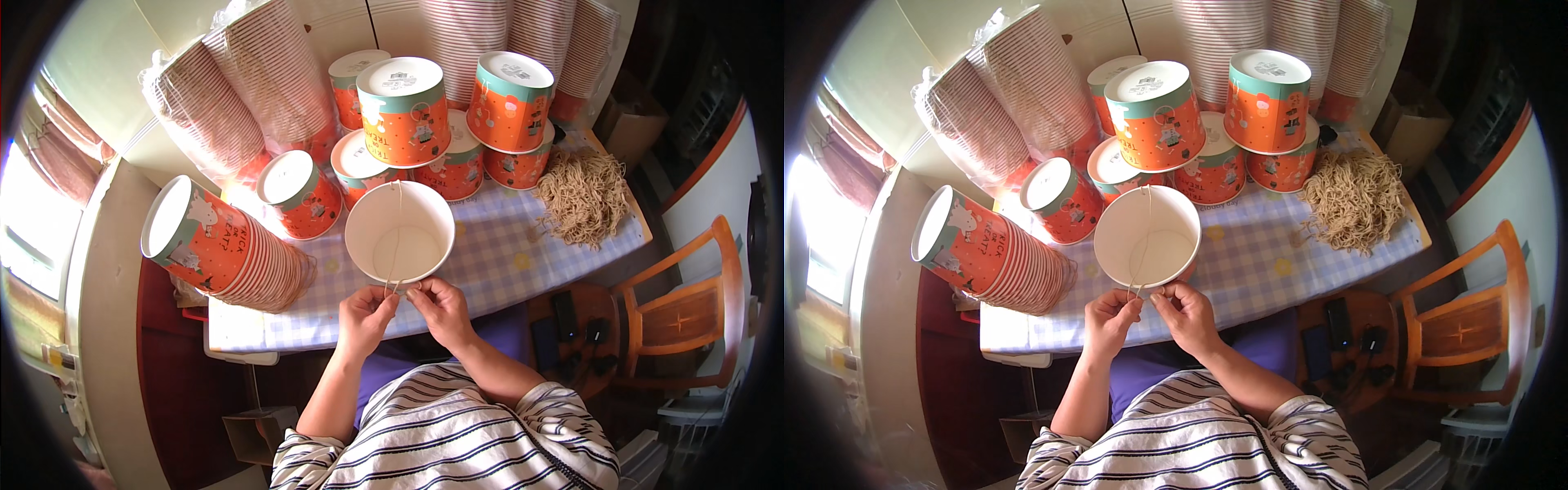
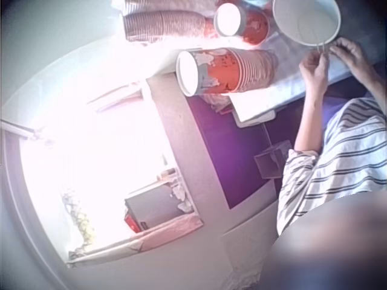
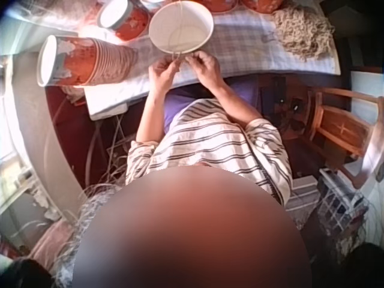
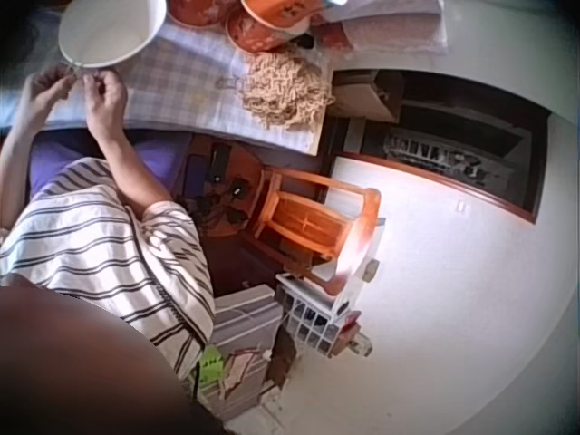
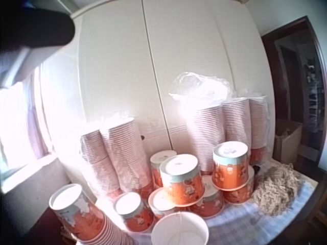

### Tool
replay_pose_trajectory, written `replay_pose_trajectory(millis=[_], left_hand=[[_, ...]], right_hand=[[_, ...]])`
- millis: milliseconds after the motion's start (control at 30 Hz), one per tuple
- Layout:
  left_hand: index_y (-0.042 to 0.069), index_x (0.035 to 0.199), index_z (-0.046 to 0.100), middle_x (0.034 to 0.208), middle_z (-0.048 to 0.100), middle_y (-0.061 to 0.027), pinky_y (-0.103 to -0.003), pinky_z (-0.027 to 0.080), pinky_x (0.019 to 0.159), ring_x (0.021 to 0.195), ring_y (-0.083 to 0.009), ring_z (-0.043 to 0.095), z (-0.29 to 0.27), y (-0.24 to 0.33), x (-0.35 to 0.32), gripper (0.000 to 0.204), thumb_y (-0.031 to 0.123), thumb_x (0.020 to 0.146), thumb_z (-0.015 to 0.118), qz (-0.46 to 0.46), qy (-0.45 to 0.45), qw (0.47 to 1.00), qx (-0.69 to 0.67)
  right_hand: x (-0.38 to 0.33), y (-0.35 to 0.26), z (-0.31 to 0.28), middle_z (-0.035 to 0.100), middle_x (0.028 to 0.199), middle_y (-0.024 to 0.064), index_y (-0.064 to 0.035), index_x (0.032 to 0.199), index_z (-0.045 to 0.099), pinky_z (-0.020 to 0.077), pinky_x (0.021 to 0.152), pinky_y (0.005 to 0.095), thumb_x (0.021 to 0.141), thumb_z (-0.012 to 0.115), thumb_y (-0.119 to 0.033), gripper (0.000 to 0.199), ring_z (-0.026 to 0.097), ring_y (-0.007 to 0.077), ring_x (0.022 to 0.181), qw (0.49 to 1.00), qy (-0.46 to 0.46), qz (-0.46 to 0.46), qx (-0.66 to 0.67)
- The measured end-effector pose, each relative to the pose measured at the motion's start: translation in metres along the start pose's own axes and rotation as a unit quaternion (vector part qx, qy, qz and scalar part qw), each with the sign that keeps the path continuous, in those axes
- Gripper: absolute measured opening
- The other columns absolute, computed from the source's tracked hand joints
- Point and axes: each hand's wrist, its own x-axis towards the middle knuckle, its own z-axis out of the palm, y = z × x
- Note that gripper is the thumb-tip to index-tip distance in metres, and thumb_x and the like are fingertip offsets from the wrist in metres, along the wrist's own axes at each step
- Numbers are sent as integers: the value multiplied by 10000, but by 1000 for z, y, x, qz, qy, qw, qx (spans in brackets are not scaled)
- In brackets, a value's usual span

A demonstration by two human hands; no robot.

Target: Attaching plastic handles to paper buckets.

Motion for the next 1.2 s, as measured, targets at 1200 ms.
replay_pose_trajectory(millis=[1200], left_hand=[[-28, 861, 612, 704, 596, 9, -202, 434, 599, 644, -39, 514, 3, -10, -6, 112, 82, 871, 636, 55, 4, 998, 14]], right_hand=[[-4, -9, 4, 590, 697, -30, -2, 869, 628, 414, 561, 205, 877, 651, -102, 103, 484, 24, 612, 993, 48, -13, -105]])
